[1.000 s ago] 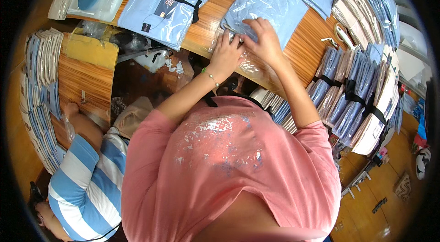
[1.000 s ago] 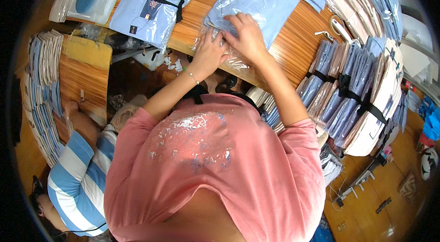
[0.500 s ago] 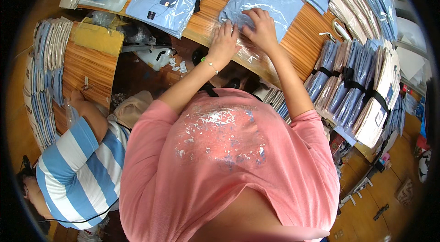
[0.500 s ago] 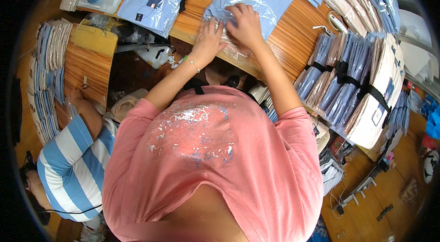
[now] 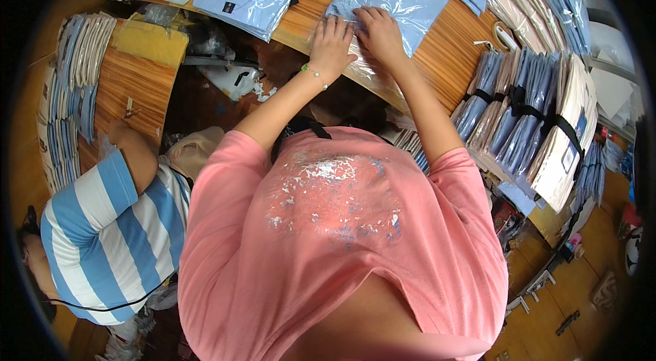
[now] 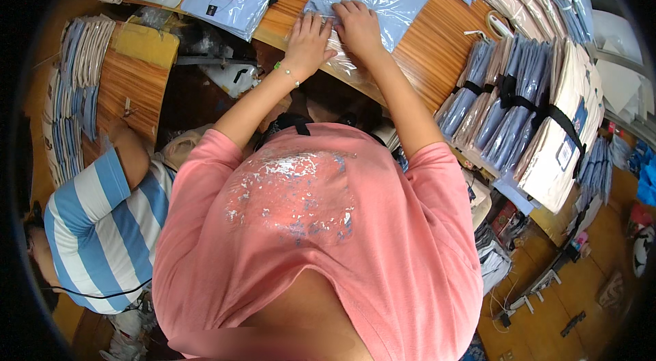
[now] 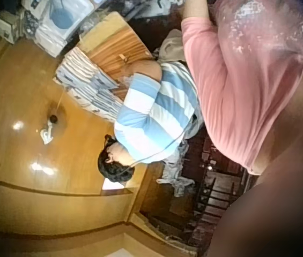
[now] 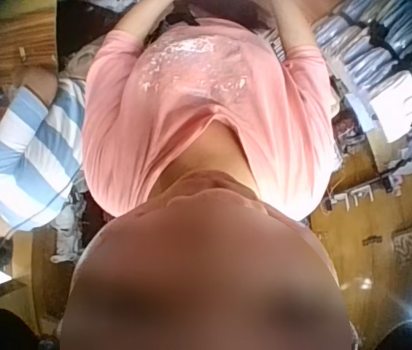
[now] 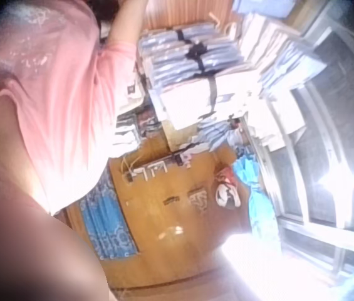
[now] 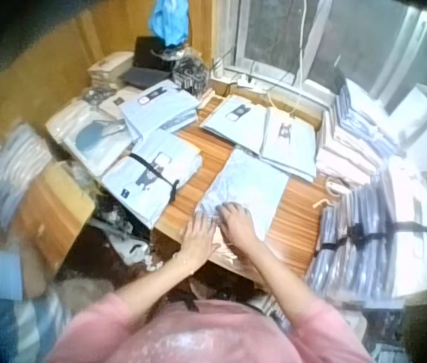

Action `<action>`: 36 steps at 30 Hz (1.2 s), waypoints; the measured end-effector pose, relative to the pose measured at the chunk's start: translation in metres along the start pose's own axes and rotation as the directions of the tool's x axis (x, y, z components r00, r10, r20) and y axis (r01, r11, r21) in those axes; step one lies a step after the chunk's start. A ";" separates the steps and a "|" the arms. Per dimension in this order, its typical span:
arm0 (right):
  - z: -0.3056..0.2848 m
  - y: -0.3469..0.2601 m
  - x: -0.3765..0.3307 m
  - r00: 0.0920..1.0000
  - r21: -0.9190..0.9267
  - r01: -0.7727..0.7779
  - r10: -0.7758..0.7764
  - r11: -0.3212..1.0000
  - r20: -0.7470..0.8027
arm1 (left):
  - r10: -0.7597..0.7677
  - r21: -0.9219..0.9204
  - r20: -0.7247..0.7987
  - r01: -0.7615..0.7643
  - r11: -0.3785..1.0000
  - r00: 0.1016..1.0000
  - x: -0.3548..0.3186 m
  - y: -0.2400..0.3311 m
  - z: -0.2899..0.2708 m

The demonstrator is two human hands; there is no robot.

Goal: The person folds light blue shirts, places them into clear plastic bags, and secures them with black elastic bands. They then stack the packaged shirts on a table and in a nearby basket. Another person is visible working at a separate table in the background.

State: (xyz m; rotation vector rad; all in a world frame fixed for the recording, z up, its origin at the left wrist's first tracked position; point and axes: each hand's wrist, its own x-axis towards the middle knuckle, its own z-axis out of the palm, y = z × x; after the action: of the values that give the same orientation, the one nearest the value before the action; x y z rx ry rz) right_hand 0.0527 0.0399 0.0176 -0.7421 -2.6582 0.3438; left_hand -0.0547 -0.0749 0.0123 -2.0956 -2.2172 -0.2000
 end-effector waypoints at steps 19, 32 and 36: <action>-0.005 0.017 -0.003 0.987 0.073 0.150 -0.154 0.986 0.045 | 0.016 -0.204 -0.061 -0.028 0.979 0.998 -0.011 0.000 0.001; -0.024 0.032 0.017 0.960 0.135 0.097 -0.129 0.986 0.250 | 0.197 -0.135 -0.087 -0.207 0.969 0.977 -0.007 0.000 0.001; -0.023 0.034 0.017 0.968 0.128 0.085 -0.112 0.988 0.226 | 0.171 -0.195 -0.102 -0.188 0.963 0.980 0.003 0.003 -0.006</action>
State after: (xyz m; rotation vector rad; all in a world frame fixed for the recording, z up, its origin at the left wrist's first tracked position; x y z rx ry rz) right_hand 0.0637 0.0803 0.0319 -0.5603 -2.8502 0.5870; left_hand -0.0518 -0.0732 0.0190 -2.3283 -2.0213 -0.5121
